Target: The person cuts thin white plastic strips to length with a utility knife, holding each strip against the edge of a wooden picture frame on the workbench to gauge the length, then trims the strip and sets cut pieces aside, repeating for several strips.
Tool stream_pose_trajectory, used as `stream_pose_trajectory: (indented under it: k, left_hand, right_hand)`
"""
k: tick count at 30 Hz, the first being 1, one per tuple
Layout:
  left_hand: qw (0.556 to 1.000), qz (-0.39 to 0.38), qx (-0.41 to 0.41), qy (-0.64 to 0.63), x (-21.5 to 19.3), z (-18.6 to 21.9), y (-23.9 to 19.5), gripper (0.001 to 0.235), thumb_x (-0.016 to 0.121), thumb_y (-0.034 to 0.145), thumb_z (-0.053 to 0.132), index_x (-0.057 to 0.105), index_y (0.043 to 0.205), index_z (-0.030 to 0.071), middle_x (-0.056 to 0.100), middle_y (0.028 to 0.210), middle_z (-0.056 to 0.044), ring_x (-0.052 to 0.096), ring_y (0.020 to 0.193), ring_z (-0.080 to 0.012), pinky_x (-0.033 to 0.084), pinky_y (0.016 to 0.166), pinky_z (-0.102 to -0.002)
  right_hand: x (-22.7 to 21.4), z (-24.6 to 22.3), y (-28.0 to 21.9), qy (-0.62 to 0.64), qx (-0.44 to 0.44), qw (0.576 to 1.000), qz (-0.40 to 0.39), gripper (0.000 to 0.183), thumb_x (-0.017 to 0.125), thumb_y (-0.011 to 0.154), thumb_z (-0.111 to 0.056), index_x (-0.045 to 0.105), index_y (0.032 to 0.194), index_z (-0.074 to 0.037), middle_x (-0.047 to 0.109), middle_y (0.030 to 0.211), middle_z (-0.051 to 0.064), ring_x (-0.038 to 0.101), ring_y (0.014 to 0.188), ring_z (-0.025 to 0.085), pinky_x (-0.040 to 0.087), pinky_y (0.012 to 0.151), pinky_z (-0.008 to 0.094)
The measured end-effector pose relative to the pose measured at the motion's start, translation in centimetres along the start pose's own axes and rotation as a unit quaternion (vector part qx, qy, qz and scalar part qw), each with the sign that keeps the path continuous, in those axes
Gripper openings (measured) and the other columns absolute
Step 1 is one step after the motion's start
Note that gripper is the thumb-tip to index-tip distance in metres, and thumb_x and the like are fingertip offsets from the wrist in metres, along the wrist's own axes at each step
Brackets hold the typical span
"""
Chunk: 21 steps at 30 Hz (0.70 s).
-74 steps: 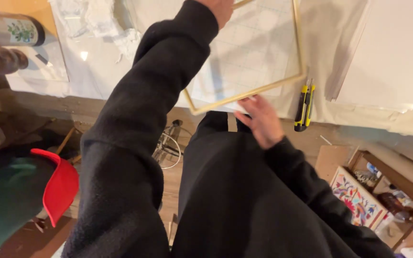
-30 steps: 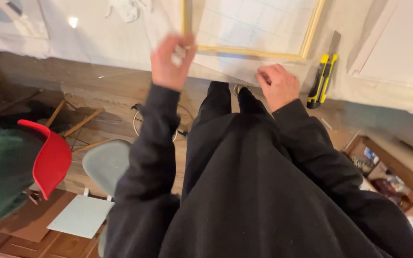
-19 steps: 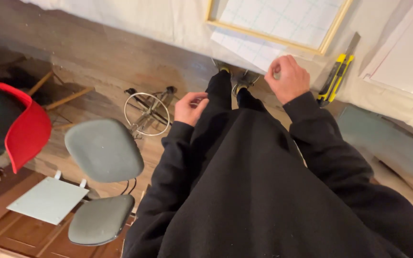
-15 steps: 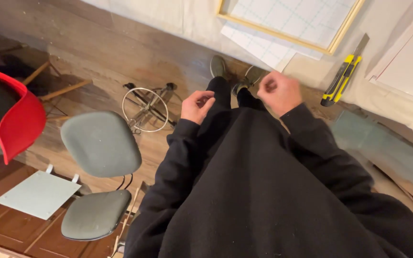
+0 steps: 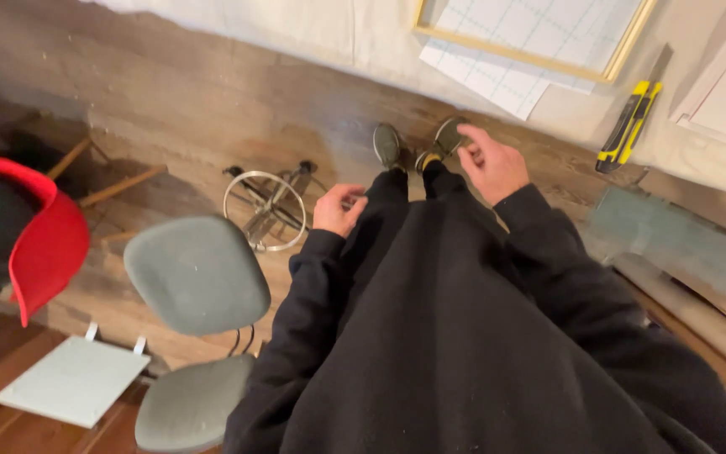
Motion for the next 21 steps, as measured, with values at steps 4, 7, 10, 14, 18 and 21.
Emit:
stream_pose_trajectory:
  k: [4,7,10,14,18,21]
  left_hand:
    - [0.999,-0.001,0.031,0.022,-1.2,-0.4,1.0,0.025,0.079,0.086,0.023,0.077,0.108,0.011,0.076,0.095,-0.007,0.075,0.081,-0.0209,0.061,0.075,-0.034]
    - [0.997,-0.002,0.076,0.015,-1.8,0.8,2.6,0.025,0.078,0.084,0.021,0.075,0.107,0.01,0.077,0.097,-0.007,0.075,0.081,-0.0223,0.06,0.075,-0.035]
    - [0.997,0.004,0.069,0.023,-2.9,2.1,3.0,0.025,0.077,0.086,0.02,0.075,0.109,0.01,0.077,0.096,-0.007,0.075,0.083,-0.0229,0.059,0.075,-0.035]
    - [0.995,0.018,0.099,0.009,-3.7,3.2,4.2,0.023,0.077,0.086,0.019,0.076,0.107,0.009,0.075,0.096,-0.008,0.074,0.081,-0.0232,0.059,0.074,-0.033]
    - [0.998,0.049,0.027,-0.028,-4.9,5.3,5.6,0.018,0.078,0.086,0.025,0.077,0.091,0.008,0.073,0.068,-0.006,0.07,0.06,-0.019,0.055,0.061,-0.03]
    - [0.992,0.109,-0.002,0.064,-5.4,7.3,7.3,0.036,0.081,0.09,0.03,0.071,0.069,0.002,0.057,0.051,-0.009,0.051,0.044,-0.0218,0.044,0.05,-0.034]
  right_hand:
    - [-1.2,-0.7,0.0,0.068,0.054,0.996,0.022,0.038,0.07,0.101,-0.022,0.063,0.138,-0.015,0.076,0.092,0.009,0.073,0.074,0.021,0.058,0.069,0.035]
    - [-1.6,-0.4,1.2,0.083,0.107,0.991,0.012,0.049,0.068,0.098,-0.023,0.056,0.144,-0.014,0.076,0.092,0.008,0.072,0.07,0.021,0.058,0.069,0.034]
    - [-1.8,-2.6,1.7,0.025,0.012,1.0,-0.014,0.04,0.071,0.095,-0.021,0.063,0.133,-0.012,0.076,0.095,0.01,0.071,0.076,0.024,0.058,0.072,0.035]
    - [-5.8,-5.2,5.5,0.048,-0.028,0.997,-0.054,0.02,0.074,0.091,-0.022,0.078,0.105,-0.009,0.077,0.09,0.009,0.071,0.075,0.02,0.058,0.07,0.034]
    - [-13.9,-1.6,11.4,0.088,0.036,0.995,0.011,0.016,0.073,0.095,-0.019,0.077,0.105,-0.007,0.077,0.089,0.009,0.071,0.069,0.016,0.057,0.064,0.029]
    - [-20.8,1.0,16.4,0.035,-0.032,0.993,0.109,0.013,0.074,0.1,-0.016,0.078,0.107,-0.006,0.077,0.097,0.01,0.072,0.074,0.017,0.057,0.066,0.03]
Point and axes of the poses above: each hand's wrist, its own y-axis towards the middle knuckle, its own x-axis out of the palm, z = x × y, the point moved 10 cm from there along y, towards the middle knuckle
